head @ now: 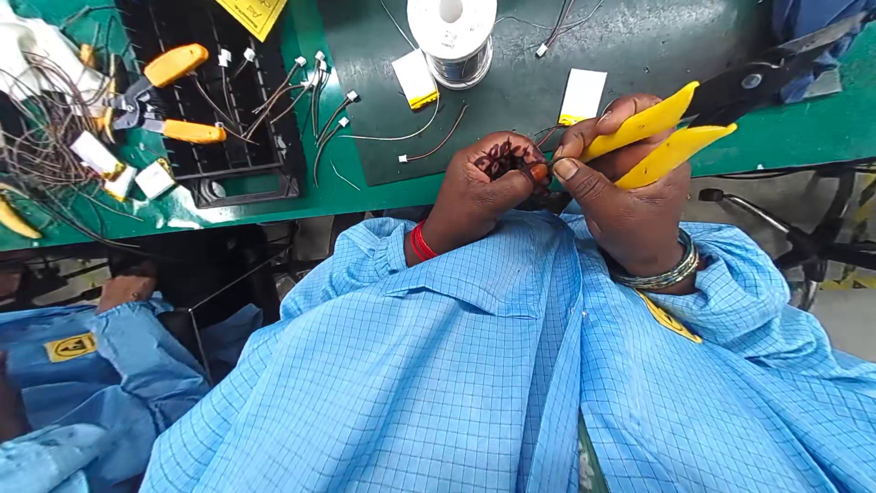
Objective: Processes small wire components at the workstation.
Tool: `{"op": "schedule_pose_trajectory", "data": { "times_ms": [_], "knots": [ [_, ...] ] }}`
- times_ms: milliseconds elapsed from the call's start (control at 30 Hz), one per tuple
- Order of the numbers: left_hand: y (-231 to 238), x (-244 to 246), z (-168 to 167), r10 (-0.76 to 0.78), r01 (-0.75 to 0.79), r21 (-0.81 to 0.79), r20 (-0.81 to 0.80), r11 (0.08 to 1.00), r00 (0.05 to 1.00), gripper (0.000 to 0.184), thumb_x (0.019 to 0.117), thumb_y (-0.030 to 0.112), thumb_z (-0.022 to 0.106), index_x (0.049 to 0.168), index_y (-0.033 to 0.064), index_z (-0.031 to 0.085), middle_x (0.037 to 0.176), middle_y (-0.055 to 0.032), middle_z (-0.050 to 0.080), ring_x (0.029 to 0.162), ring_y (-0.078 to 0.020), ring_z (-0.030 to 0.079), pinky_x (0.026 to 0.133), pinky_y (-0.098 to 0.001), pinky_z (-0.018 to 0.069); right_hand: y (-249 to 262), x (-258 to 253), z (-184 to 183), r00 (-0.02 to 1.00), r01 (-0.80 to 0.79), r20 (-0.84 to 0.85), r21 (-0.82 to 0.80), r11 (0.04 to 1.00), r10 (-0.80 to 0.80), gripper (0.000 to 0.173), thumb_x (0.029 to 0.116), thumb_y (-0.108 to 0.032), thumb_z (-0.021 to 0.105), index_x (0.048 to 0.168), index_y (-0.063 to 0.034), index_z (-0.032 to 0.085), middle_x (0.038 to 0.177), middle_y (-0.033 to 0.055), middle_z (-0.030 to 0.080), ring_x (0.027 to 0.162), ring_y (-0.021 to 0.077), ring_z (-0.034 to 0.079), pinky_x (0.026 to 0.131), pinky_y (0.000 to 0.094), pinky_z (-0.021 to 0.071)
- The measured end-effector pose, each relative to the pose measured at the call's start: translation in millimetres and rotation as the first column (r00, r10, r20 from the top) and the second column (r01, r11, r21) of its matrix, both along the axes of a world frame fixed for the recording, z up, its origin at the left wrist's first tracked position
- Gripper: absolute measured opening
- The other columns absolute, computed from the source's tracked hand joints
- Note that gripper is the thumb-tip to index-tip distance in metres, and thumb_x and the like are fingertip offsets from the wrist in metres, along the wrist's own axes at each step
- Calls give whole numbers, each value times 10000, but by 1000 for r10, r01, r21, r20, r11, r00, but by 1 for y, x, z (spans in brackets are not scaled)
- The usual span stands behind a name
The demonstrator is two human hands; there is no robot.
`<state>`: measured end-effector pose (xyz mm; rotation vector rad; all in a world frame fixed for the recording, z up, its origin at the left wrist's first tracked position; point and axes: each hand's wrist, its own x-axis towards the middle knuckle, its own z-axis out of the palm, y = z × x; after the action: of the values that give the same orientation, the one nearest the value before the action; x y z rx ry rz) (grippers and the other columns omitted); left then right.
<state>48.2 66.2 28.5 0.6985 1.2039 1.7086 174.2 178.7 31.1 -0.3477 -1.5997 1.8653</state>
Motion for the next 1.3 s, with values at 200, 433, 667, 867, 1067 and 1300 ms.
{"op": "schedule_pose_trajectory", "data": {
  "times_ms": [200, 433, 667, 867, 1067, 1300],
  "knots": [
    [0, 1, -1, 43, -43, 0, -46, 999, 998, 213, 891, -106, 551, 956, 68, 656, 805, 69, 669, 708, 10, 637, 670, -173, 568, 0, 2, 1, 999, -1, 48, -4, 1000, 1, 345, 877, 69, 664, 1117, -111, 494, 968, -54, 671, 856, 38, 661, 757, 198, 572],
    [-1, 1, -2, 66, -67, -15, -47, 998, 997, 211, 893, -100, 558, 964, 73, 656, 826, 62, 680, 722, -6, 655, 679, -194, 584, 1, 4, 0, 998, 42, 53, 57, 997, -46, 376, 866, 58, 684, 1143, -95, 481, 1073, -22, 701, 936, 71, 693, 817, 235, 595],
    [-1, 0, -2, 54, -54, -11, -42, 998, 998, 215, 894, -87, 551, 963, 85, 660, 818, 76, 676, 719, 1, 650, 683, -187, 580, 0, 3, -4, 996, 91, -15, 262, 961, -91, 332, 889, 44, 687, 1123, -84, 489, 1096, 10, 703, 1016, 100, 698, 863, 256, 602],
    [-2, -1, -2, 54, -54, -3, -40, 999, 998, 209, 900, -89, 546, 967, 78, 654, 827, 63, 678, 725, -12, 655, 691, -199, 585, 1, 7, -2, 996, 91, -15, 257, 962, -90, 299, 922, 5, 668, 1143, -87, 488, 1124, 12, 703, 1040, 111, 694, 881, 270, 597],
    [-5, -8, 2, 125, -122, 36, -94, 992, 988, 200, 910, -98, 554, 976, 68, 643, 833, 56, 673, 738, -23, 663, 704, -216, 597, 8, 31, 10, 910, -70, 404, 361, 930, -88, 324, 975, -198, 644, 1226, -7, 568, 989, -13, 648, 831, -26, 618, 720, 137, 534],
    [-5, -13, 0, 179, -156, 125, -206, 980, 962, 183, 908, -84, 563, 989, 59, 645, 858, 69, 661, 748, 3, 641, 693, -199, 577, 8, 41, 0, 834, -172, 493, 658, 733, -247, 468, 924, -255, 642, 1331, -25, 617, 1217, 150, 689, 1145, 276, 601, 989, 472, 414]
  ]
}}
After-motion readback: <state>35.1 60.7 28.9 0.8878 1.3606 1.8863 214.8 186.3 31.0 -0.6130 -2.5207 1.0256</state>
